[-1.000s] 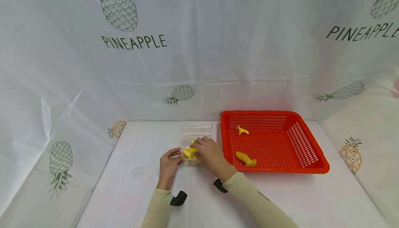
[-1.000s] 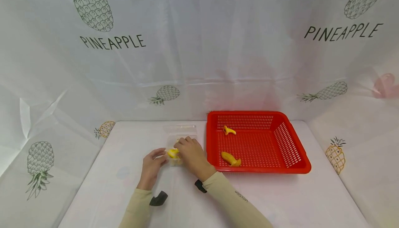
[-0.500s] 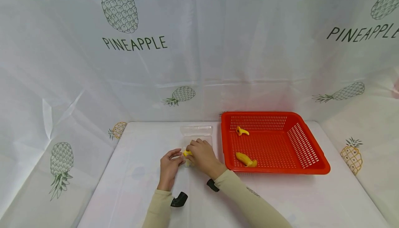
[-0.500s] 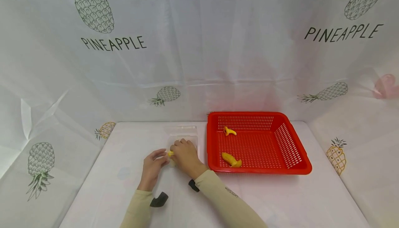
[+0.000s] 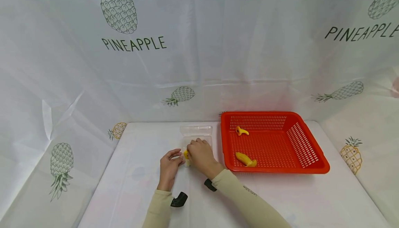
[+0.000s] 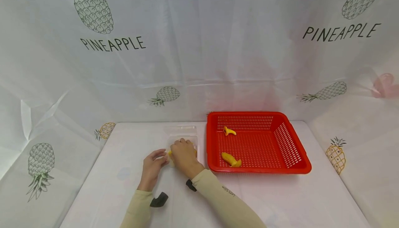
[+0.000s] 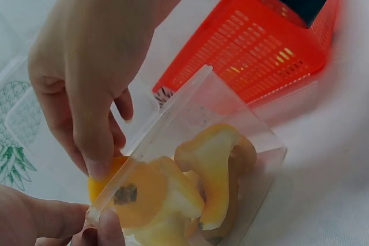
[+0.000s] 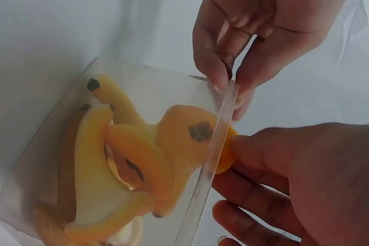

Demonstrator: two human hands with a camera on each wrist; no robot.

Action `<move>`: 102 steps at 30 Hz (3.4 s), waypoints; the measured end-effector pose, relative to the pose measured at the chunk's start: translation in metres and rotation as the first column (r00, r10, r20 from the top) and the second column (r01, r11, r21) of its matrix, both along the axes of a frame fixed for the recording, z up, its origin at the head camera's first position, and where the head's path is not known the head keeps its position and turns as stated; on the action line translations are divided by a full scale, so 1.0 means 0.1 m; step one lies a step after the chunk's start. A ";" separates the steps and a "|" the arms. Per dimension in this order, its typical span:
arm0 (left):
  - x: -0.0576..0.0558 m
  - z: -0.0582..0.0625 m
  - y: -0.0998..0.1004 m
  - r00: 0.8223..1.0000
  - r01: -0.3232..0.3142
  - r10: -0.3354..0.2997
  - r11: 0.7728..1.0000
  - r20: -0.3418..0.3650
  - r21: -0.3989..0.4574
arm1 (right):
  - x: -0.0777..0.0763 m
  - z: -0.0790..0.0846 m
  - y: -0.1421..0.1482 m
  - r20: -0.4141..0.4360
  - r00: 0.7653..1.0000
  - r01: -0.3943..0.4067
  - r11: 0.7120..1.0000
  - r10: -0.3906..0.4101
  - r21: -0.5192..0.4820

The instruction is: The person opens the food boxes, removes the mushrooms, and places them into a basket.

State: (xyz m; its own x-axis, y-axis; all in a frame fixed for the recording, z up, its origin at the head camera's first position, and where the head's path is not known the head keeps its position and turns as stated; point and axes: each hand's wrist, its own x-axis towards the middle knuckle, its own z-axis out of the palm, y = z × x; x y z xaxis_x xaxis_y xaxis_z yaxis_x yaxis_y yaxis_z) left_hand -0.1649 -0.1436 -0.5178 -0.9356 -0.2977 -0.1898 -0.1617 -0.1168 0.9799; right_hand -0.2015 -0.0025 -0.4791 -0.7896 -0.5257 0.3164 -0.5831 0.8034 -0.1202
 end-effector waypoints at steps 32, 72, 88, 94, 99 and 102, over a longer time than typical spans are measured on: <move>-0.01 -0.02 -0.01 1.000 0.002 -0.001 1.000 0.021 -0.021 | 0.16 0.45 1.62 -0.119 0.968 0.176 0.935 -0.222 -0.309; -0.02 -0.02 0.00 0.999 -0.006 0.008 0.999 0.049 -0.041 | 0.13 0.30 1.65 -0.073 0.989 0.109 0.967 -0.129 -0.231; -0.03 -0.01 0.00 0.998 -0.017 0.018 1.000 0.055 -0.025 | 0.13 0.23 0.73 -0.030 0.998 -0.065 0.963 0.059 -0.263; -0.02 -0.01 0.00 0.999 -0.012 0.013 1.000 0.046 -0.026 | 0.08 0.18 0.51 0.036 0.994 -0.087 0.969 0.098 -0.230; -0.01 -0.01 0.01 1.000 0.001 0.000 1.000 0.025 -0.008 | 0.03 0.12 0.44 0.039 0.993 -0.106 0.979 0.115 -0.175; 0.00 0.00 0.00 1.000 0.004 -0.004 1.000 0.019 0.000 | 0.00 0.10 0.43 0.052 0.991 -0.112 0.982 0.121 -0.149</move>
State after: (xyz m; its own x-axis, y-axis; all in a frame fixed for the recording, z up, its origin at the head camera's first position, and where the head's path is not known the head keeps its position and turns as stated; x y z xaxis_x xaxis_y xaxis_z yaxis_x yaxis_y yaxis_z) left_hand -0.1652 -0.1433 -0.5176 -0.9331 -0.2937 -0.2076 -0.1809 -0.1157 0.9767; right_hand -0.2012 0.0402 -0.4689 -0.7460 -0.5668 0.3496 -0.6595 0.7019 -0.2692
